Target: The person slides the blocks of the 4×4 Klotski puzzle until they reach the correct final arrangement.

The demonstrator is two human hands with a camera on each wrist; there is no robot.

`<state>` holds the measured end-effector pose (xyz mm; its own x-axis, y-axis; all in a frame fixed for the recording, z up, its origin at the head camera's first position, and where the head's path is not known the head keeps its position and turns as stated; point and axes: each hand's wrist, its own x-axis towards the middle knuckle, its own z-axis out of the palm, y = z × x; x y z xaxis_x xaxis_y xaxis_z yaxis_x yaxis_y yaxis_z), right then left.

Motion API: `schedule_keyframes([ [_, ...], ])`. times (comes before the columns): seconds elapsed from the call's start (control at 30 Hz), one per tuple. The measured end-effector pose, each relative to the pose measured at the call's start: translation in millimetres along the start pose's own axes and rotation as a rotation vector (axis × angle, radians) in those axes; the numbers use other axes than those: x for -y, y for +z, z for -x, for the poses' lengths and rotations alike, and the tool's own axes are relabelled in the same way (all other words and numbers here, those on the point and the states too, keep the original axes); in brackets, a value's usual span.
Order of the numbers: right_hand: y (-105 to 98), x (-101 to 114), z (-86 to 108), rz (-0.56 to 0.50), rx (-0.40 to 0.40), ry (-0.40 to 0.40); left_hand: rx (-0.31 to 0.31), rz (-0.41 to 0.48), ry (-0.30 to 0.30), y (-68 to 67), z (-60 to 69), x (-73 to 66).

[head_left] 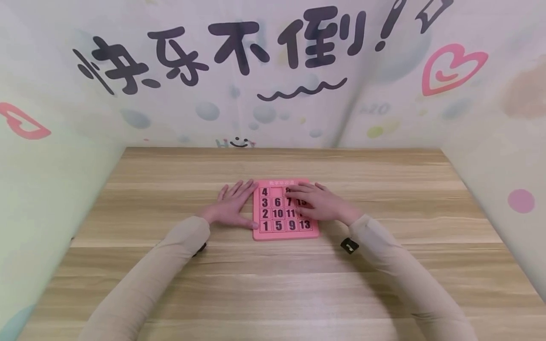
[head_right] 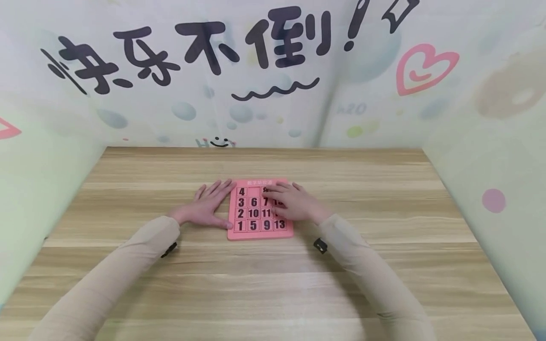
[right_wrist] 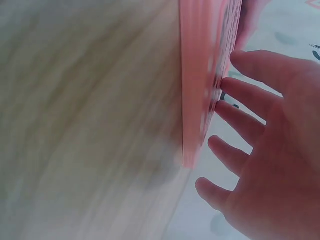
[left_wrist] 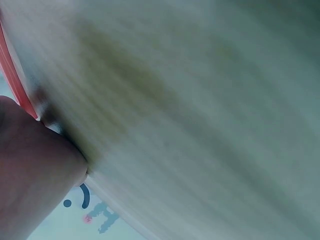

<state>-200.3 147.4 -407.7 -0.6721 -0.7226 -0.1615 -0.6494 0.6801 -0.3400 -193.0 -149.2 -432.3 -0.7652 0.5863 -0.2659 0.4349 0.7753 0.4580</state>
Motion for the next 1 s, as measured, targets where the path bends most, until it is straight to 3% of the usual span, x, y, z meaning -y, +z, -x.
schedule_keyframes([
  [0.3,0,13,-12.6,0.001,-0.030,-0.068,0.011,-0.007,-0.007,-0.4,1.5,0.6],
  [0.57,-3,32,-36.2,0.015,0.033,-0.095,0.006,-0.011,0.001,-0.7,1.3,0.2],
  [0.77,-3,40,-51.4,0.038,0.095,-0.069,0.008,-0.006,-0.003,-2.1,1.7,-1.0],
  [1.0,4,29,-40.6,0.047,0.073,-0.043,0.009,-0.011,-0.004,-1.8,0.9,-1.8],
])
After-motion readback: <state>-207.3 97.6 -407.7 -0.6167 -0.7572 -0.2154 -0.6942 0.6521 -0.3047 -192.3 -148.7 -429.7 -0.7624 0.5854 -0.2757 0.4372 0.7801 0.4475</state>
